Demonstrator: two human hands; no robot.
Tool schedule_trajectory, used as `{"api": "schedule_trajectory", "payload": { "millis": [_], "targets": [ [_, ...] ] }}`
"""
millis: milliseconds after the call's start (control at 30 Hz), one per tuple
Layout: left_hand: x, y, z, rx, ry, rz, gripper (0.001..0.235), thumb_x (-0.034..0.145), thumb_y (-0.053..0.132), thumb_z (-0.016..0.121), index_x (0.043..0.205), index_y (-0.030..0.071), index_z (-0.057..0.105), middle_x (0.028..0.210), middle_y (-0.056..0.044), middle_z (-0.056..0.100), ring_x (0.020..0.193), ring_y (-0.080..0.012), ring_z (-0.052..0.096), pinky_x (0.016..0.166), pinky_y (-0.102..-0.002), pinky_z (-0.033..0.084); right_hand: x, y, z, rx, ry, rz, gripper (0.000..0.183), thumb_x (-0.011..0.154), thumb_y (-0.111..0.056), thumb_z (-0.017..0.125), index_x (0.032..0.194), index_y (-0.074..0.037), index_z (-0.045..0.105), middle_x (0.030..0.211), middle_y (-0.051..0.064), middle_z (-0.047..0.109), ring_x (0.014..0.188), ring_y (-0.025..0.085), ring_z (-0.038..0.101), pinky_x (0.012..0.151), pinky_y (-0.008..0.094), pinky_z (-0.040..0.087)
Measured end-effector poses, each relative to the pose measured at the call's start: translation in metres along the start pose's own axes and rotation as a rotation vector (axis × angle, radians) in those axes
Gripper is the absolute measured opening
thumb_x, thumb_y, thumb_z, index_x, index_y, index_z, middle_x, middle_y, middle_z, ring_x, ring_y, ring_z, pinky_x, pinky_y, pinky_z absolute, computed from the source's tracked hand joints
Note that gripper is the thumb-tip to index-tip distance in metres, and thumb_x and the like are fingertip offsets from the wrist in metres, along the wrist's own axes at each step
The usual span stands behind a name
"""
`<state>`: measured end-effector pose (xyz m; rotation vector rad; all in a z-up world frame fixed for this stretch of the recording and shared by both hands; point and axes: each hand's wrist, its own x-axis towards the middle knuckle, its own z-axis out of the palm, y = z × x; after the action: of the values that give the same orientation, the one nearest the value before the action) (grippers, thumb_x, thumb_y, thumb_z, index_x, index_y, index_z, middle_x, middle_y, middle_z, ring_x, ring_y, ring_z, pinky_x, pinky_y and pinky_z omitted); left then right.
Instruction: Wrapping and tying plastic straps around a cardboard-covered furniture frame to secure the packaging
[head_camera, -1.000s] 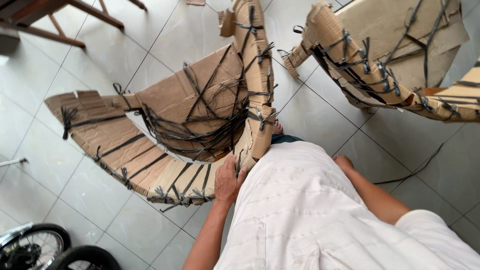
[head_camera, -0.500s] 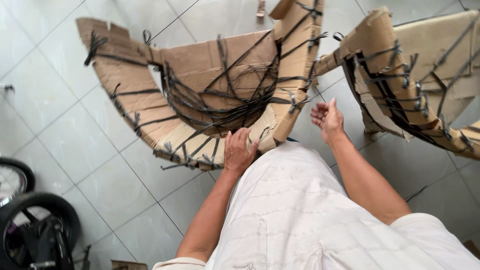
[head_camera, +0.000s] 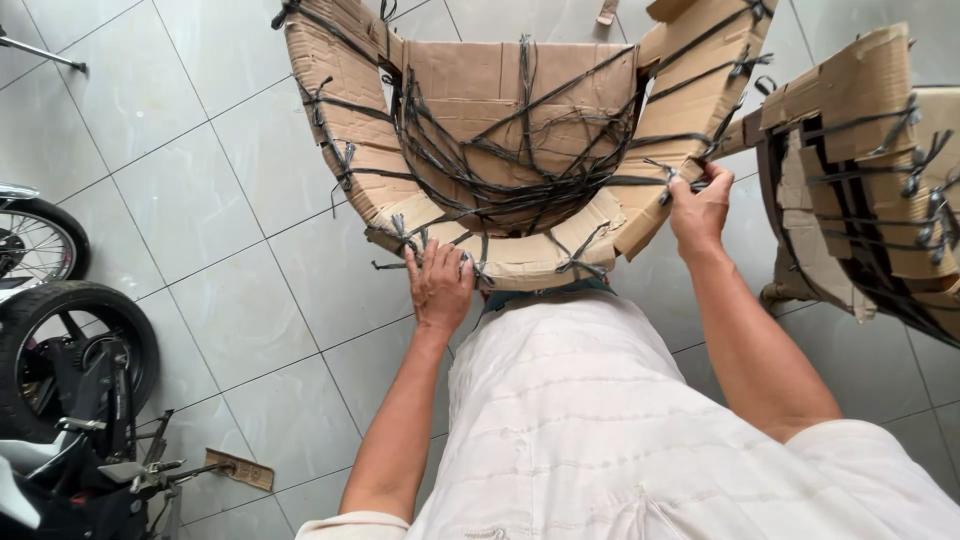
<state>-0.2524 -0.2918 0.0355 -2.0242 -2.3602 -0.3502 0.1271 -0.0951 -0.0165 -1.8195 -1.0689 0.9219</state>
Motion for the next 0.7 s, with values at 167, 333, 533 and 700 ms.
{"api": "schedule_trajectory", "payload": {
  "millis": [167,333,533,700],
  "targets": [
    [0.005,-0.004,-0.001,-0.087,-0.031,-0.059,0.024,0.096,0.037,0.064,0.115,0.024,0.070,0.114,0.001,0.074,0.128,-0.0207,0.063,0.124,-0.058,0.020,-0.002,0.007,0.006,0.025,0.061,-0.044,0.046,0.091,-0.010,0.076,0.128,-0.005,0.050,0.104,0.009,0.058,0.088,0.017,0.063,0.070,0.030,0.057],
    [0.034,-0.026,-0.017,-0.161,-0.144,-0.064,0.031,0.107,0.041,0.053,0.122,0.019,0.068,0.122,-0.008,0.073,0.129,-0.0277,0.062,0.124,-0.063,0.016,-0.007,0.009,0.011,-0.075,0.133,-0.092,0.043,0.094,-0.013,0.076,0.130,-0.009,0.052,0.104,0.012,0.063,0.090,0.023,0.068,0.071,0.034,0.059],
    [0.074,-0.065,0.007,-0.174,-0.061,-0.176,0.030,0.107,0.048,0.054,0.117,0.025,0.070,0.116,-0.001,0.075,0.127,-0.0187,0.065,0.125,-0.056,0.016,-0.016,-0.007,0.009,-0.128,0.124,-0.096,0.039,0.097,-0.013,0.074,0.130,-0.010,0.053,0.105,0.016,0.063,0.090,0.027,0.069,0.072,0.038,0.058],
    [0.079,-0.078,0.028,-0.168,-0.034,-0.212,0.027,0.104,0.048,0.057,0.108,0.026,0.073,0.102,0.002,0.076,0.121,-0.0182,0.068,0.121,-0.055,0.023,-0.016,-0.007,0.005,-0.148,0.101,-0.083,0.039,0.099,-0.015,0.074,0.131,-0.011,0.051,0.105,0.014,0.065,0.091,0.025,0.071,0.071,0.036,0.059]
  ]
}}
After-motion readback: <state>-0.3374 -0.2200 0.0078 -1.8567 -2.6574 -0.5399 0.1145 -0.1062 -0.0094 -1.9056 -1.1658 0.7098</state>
